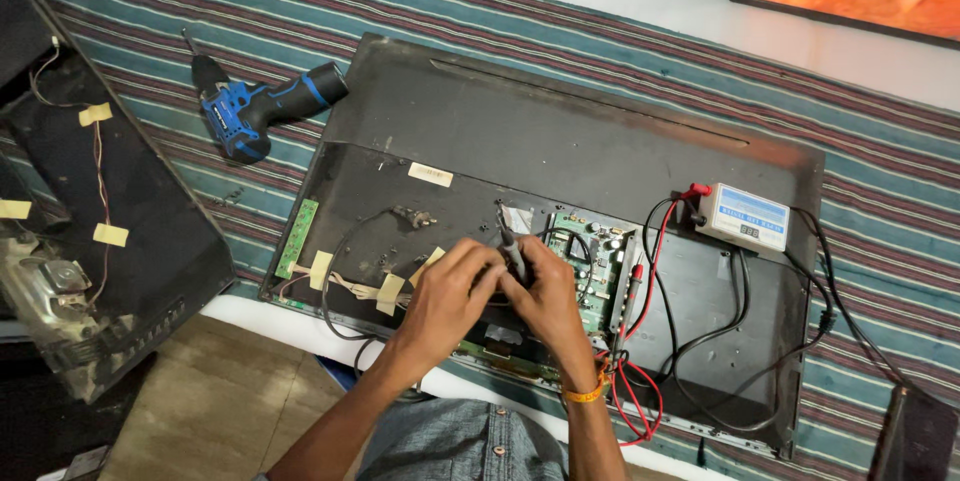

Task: The person retrieves a power supply and multimeter probes from a drawer, connects the power supply to a disassembled television, and uses the multimeter to test points on the internal circuit board. The person adjusts the probes and checks readings throughout the process.

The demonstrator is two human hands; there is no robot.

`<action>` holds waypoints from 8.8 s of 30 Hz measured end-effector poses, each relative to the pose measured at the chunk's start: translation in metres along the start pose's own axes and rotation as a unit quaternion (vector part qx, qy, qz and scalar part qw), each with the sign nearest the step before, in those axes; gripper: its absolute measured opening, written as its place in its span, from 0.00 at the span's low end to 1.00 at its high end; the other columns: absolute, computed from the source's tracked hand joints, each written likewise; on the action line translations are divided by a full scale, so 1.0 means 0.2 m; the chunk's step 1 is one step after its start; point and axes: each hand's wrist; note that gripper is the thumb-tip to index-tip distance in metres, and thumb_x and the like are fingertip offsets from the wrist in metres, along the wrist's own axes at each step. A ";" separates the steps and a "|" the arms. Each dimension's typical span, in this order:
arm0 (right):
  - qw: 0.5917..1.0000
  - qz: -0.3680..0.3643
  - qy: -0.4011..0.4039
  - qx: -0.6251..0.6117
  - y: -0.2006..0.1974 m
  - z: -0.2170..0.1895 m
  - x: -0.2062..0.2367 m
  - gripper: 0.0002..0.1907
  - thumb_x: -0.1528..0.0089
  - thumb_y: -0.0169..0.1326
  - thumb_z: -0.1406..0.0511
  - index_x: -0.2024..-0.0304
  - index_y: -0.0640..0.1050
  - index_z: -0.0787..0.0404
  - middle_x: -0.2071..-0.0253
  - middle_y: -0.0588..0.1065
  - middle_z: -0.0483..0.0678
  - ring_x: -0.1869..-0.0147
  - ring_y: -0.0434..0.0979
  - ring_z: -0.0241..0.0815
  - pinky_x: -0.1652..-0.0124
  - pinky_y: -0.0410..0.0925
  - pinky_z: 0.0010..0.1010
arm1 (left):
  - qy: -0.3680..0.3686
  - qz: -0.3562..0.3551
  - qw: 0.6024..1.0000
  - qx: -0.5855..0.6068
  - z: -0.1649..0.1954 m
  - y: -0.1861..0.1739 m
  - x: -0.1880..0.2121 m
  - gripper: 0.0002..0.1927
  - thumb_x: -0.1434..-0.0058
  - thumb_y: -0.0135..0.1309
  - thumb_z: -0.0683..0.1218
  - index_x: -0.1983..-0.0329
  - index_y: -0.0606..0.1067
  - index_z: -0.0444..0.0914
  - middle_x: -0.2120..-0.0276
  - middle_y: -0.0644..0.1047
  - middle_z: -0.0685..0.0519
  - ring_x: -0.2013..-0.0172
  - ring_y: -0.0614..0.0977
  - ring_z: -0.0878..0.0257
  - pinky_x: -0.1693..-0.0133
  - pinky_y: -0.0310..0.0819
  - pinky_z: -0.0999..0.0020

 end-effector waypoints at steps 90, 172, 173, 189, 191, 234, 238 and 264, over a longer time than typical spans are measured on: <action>0.928 -0.019 0.180 -0.327 -0.03 0.03 0.02 0.06 0.36 0.59 0.66 0.61 0.79 0.64 0.77 0.67 0.35 0.78 0.57 0.23 0.79 0.49 0.20 | 0.180 0.031 0.983 -0.033 -0.06 -0.02 -0.10 0.10 0.38 0.58 0.36 0.53 0.76 0.34 0.57 0.78 0.48 0.57 0.82 0.51 0.56 0.78 0.59; 0.988 0.077 0.100 -0.086 0.04 -0.20 0.18 0.15 0.37 0.60 0.67 0.49 0.79 0.67 0.66 0.83 0.49 0.74 0.83 0.33 0.76 0.71 0.23 | -0.233 0.024 0.878 0.417 -0.18 0.07 -0.02 0.11 0.32 0.55 0.43 0.52 0.81 0.31 0.60 0.81 0.55 0.64 0.76 0.73 0.60 0.73 0.76; 0.988 0.077 0.097 -0.089 0.04 -0.20 0.18 0.15 0.37 0.60 0.67 0.49 0.78 0.67 0.65 0.82 0.49 0.74 0.83 0.32 0.76 0.72 0.23 | -0.229 0.024 0.878 0.419 -0.18 0.07 -0.02 0.11 0.32 0.55 0.43 0.52 0.80 0.31 0.60 0.81 0.55 0.64 0.76 0.72 0.59 0.72 0.76; 0.989 0.075 0.110 -0.072 0.03 -0.20 0.19 0.14 0.38 0.60 0.67 0.51 0.79 0.68 0.68 0.82 0.48 0.76 0.80 0.32 0.77 0.68 0.24 | -0.232 0.037 0.882 0.408 -0.17 0.07 -0.02 0.12 0.32 0.55 0.43 0.52 0.80 0.30 0.62 0.81 0.53 0.65 0.77 0.71 0.61 0.74 0.75; 0.989 0.075 0.094 -0.084 0.03 -0.20 0.19 0.13 0.37 0.60 0.68 0.51 0.79 0.68 0.67 0.82 0.48 0.74 0.81 0.31 0.76 0.71 0.23 | -0.234 0.047 0.885 0.401 -0.17 0.07 -0.02 0.12 0.32 0.55 0.43 0.52 0.81 0.30 0.63 0.80 0.53 0.65 0.76 0.71 0.62 0.74 0.74; 0.989 0.072 0.110 -0.073 0.04 -0.11 0.06 0.06 0.40 0.63 0.68 0.62 0.84 0.65 0.77 0.78 0.43 0.75 0.71 0.27 0.74 0.66 0.22 | 0.004 0.034 0.999 0.039 -0.15 -0.02 -0.02 0.12 0.37 0.56 0.36 0.50 0.79 0.34 0.58 0.79 0.50 0.60 0.82 0.61 0.57 0.77 0.67; 0.977 0.034 0.130 -0.167 0.02 -0.08 0.05 0.07 0.39 0.62 0.67 0.61 0.84 0.66 0.75 0.79 0.40 0.73 0.74 0.24 0.73 0.68 0.18 | 0.249 0.003 0.962 -0.110 -0.16 -0.12 -0.09 0.19 0.47 0.60 0.33 0.50 0.79 0.33 0.53 0.79 0.46 0.54 0.81 0.51 0.51 0.76 0.58; 0.999 0.004 0.036 -0.025 -0.02 -0.14 0.06 0.07 0.41 0.64 0.67 0.62 0.83 0.64 0.76 0.79 0.46 0.76 0.71 0.28 0.75 0.64 0.25 | -0.146 -0.151 0.957 0.200 -0.36 -0.05 -0.09 0.06 0.36 0.54 0.39 0.59 0.78 0.33 0.64 0.78 0.52 0.66 0.77 0.68 0.66 0.71 0.72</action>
Point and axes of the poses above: each hand's wrist, its own x-axis away from the middle knuckle, its own y-axis out of the palm, z = x × y
